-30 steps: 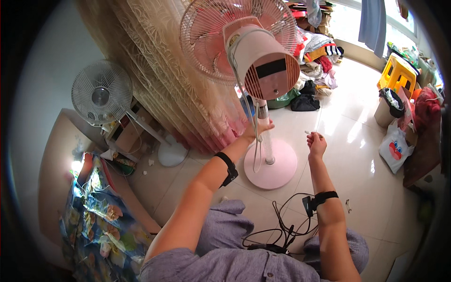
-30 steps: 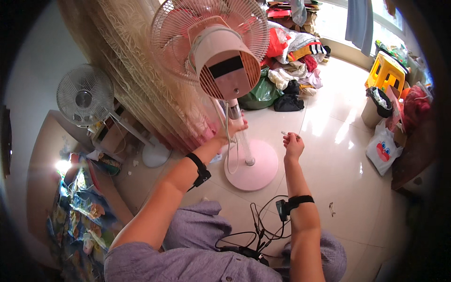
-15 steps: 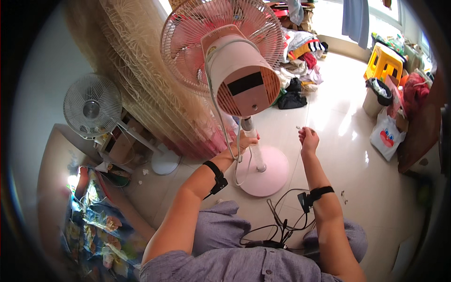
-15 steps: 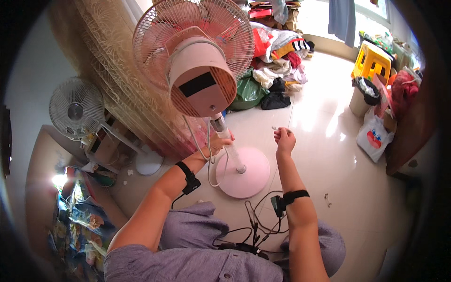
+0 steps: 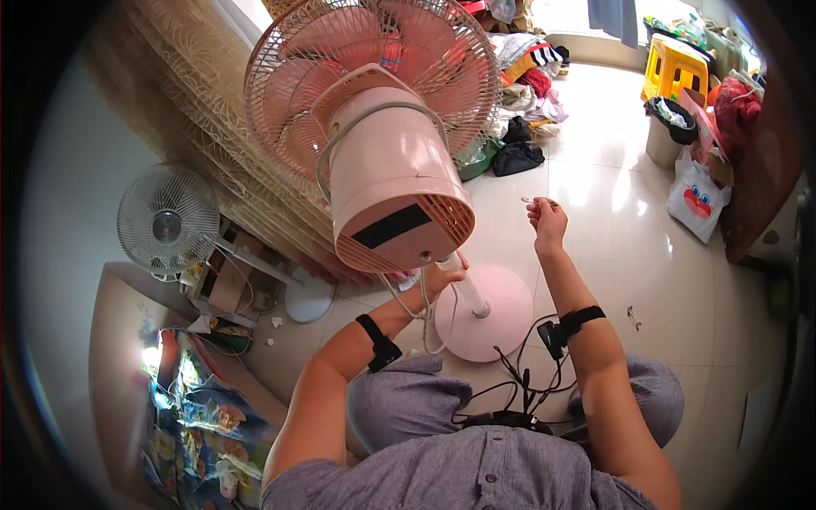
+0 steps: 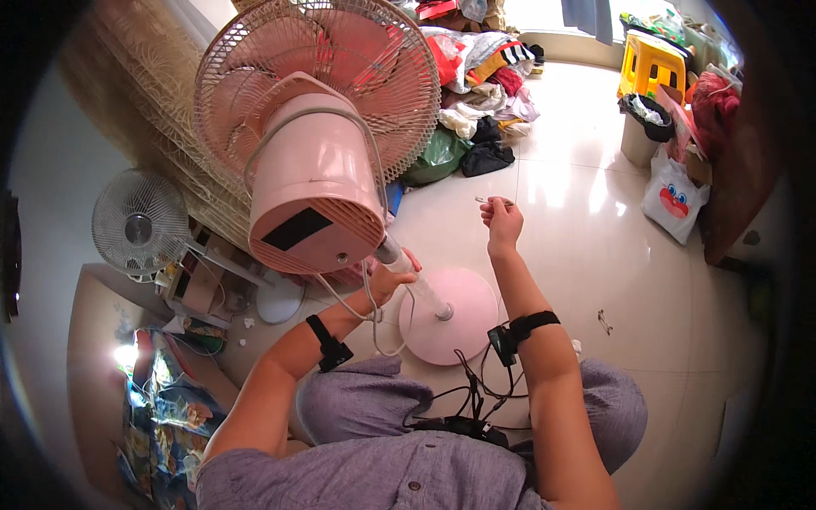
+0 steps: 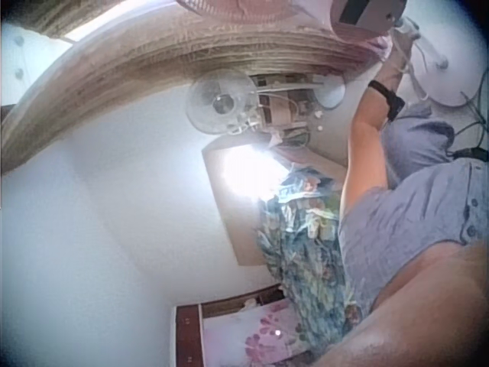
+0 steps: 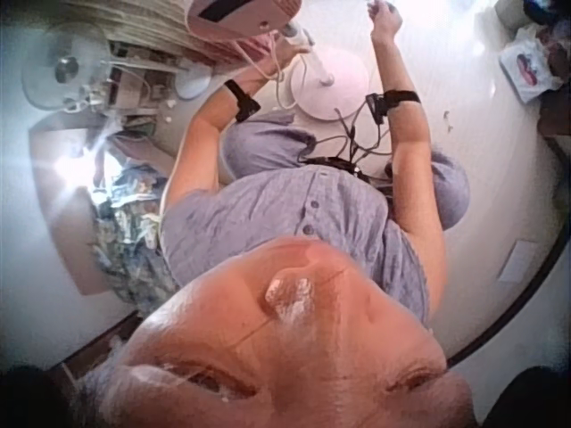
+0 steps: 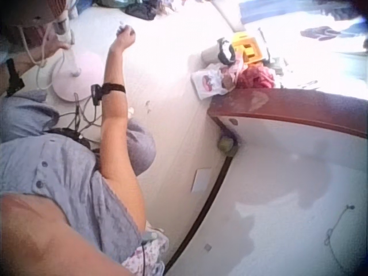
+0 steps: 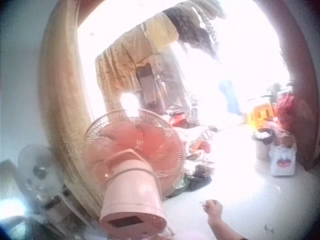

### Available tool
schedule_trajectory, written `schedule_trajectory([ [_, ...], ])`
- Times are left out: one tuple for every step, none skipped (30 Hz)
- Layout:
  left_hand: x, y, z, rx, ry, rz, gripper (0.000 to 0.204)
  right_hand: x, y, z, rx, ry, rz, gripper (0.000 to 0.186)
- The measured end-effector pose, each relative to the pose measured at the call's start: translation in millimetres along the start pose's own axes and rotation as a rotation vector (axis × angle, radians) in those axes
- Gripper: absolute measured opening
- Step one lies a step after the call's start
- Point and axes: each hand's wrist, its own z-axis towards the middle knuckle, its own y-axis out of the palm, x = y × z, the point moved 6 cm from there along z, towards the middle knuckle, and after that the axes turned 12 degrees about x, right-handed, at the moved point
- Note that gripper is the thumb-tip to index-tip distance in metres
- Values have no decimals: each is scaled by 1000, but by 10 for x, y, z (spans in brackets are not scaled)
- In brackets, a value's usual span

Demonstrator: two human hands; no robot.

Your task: The recorder is repairing a stand fan by assembling the grill and tightening a screw.

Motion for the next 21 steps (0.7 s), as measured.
schedule_trajectory([
  [46,-7,12,3,-1,-2,29,-17,30,-8,9,-2,10,13],
  [47,2,18,-19,-51,100,32,6,-4,-19,21,-1,12,13],
  [68,-12,44,-39,-97,198,36,11,-22,-29,17,1,-2,13],
  [124,-199,89,-13,-89,196,36,1,49,-72,18,-11,30,13],
  [208,-383,136,-156,113,507,49,-9,165,-122,10,-22,62,13],
  [287,-520,150,-297,309,816,63,-34,210,-153,12,-19,87,12],
  [323,-387,179,-426,133,1089,60,-129,-66,-19,79,-73,71,12],
  [259,-924,264,-370,-173,1181,53,-218,95,-119,69,-92,105,12],
  [214,-1479,267,-309,-486,1232,46,-367,232,-230,55,-149,172,13],
  [469,-1421,422,-74,-188,1072,39,-605,27,-175,98,-246,198,13],
  [781,-1397,491,157,95,886,33,-908,-144,-199,107,-352,191,14],
  [1013,-1989,449,409,220,718,31,-1145,84,-476,55,-409,235,14],
  [1279,-2716,223,671,352,570,29,-1269,433,-864,-21,-442,288,14],
  [1280,-2861,168,702,344,544,29,-1469,536,-1162,-50,-525,291,13],
  [1278,-2870,158,840,363,337,30,-1717,589,-1481,-72,-641,279,13],
  [1300,-2849,175,968,379,122,31,-1962,651,-1825,-99,-766,271,14],
  [1350,-2875,198,981,376,81,31,-2096,724,-2105,-151,-840,220,13],
  [1360,-2880,264,933,295,56,31,-2204,787,-2383,-205,-916,167,13],
  [1371,-2874,326,879,219,32,31,-2258,882,-2681,-307,-1032,169,13],
  [1422,-2871,348,886,218,-10,31,-2263,1023,-3039,-420,-1107,162,13],
  [1509,-2860,357,890,278,-25,31,-2227,1114,-3230,-501,-1183,82,12],
])
